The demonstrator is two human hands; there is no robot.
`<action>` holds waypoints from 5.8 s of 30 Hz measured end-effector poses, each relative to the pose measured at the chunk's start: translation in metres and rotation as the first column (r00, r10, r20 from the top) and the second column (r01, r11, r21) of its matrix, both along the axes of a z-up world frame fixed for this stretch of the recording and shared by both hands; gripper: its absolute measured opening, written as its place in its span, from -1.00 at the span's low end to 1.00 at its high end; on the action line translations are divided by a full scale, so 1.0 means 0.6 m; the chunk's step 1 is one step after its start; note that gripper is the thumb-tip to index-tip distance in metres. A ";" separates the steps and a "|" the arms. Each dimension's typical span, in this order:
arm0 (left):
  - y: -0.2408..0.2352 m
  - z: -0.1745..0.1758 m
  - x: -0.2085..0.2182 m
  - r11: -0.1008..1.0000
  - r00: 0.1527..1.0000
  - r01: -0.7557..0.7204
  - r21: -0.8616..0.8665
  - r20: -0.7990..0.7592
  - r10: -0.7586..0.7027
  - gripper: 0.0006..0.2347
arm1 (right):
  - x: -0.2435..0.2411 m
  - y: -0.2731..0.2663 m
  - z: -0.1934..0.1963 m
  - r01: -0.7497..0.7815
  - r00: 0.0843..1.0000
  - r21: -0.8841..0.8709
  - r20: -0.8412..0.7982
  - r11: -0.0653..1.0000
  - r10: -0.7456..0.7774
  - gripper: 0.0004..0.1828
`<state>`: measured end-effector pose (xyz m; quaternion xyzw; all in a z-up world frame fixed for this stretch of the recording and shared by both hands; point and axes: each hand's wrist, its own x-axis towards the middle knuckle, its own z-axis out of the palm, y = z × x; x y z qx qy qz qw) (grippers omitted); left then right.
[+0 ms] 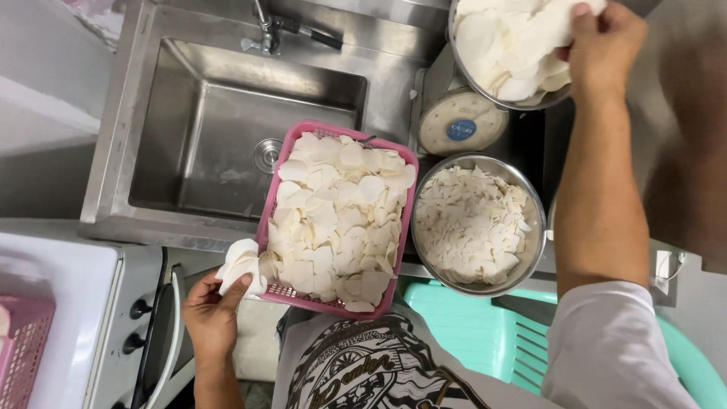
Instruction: The person handles thin white food slices in a green basket, then uses a metal strainer to lift items from a deep fryer. They transfer white slices from a metal bowl into a pink basket, separating and arranging them by hand.
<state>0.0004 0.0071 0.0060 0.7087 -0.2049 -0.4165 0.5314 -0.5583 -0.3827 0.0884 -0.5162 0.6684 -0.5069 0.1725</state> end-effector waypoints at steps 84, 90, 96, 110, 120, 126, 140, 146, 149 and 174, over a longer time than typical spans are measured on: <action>0.051 -0.058 0.093 0.976 0.979 0.193 -0.101 0.078 -0.186 -0.85 | 0.527 0.530 -0.184 -0.498 0.824 0.407 -0.053 0.765 0.564 -0.69; 0.045 -0.069 0.122 0.949 0.954 0.296 -0.110 0.082 -0.288 -0.84 | 0.597 0.492 -0.197 -0.354 0.801 0.515 -0.265 0.781 0.537 -0.26; 0.048 -0.079 0.145 0.942 0.947 0.321 -0.096 0.051 -0.317 -0.83 | 0.660 0.501 -0.200 -0.320 0.705 0.575 -0.387 0.753 0.594 -0.40; 0.061 -0.075 0.169 0.934 0.937 0.350 -0.076 0.022 -0.349 -0.84 | 0.679 0.542 -0.192 -0.262 0.939 0.470 -0.077 0.843 0.335 -0.14; 0.037 -0.083 0.114 0.872 0.875 0.484 -0.075 0.003 -0.485 -0.81 | 0.684 0.534 -0.199 -0.152 0.948 0.702 -0.097 0.696 0.304 -0.29; 0.030 -0.034 0.084 0.868 0.870 0.493 -0.062 0.009 -0.493 -0.80 | 0.632 0.527 -0.259 -0.271 0.962 0.580 0.154 0.768 0.223 -0.57; 0.003 -0.031 -0.003 0.908 0.908 0.413 -0.070 0.106 -0.405 -0.81 | 0.370 0.418 -0.084 -0.333 0.759 0.181 0.634 0.926 0.149 -0.71; -0.001 -0.070 -0.008 0.944 0.941 0.326 0.050 0.077 -0.329 -0.77 | 0.191 0.252 0.084 -0.148 0.909 -0.201 0.359 0.968 0.213 -0.65; -0.001 -0.048 -0.021 0.955 0.955 0.284 0.083 0.063 -0.290 -0.77 | 0.126 0.169 0.112 -0.187 0.964 -0.448 -0.256 0.875 0.075 -0.77; 0.017 -0.077 -0.052 0.994 0.987 0.108 0.014 0.120 -0.109 -0.75 | 0.092 -0.016 0.050 -0.259 0.798 0.211 -0.502 0.943 0.332 -0.85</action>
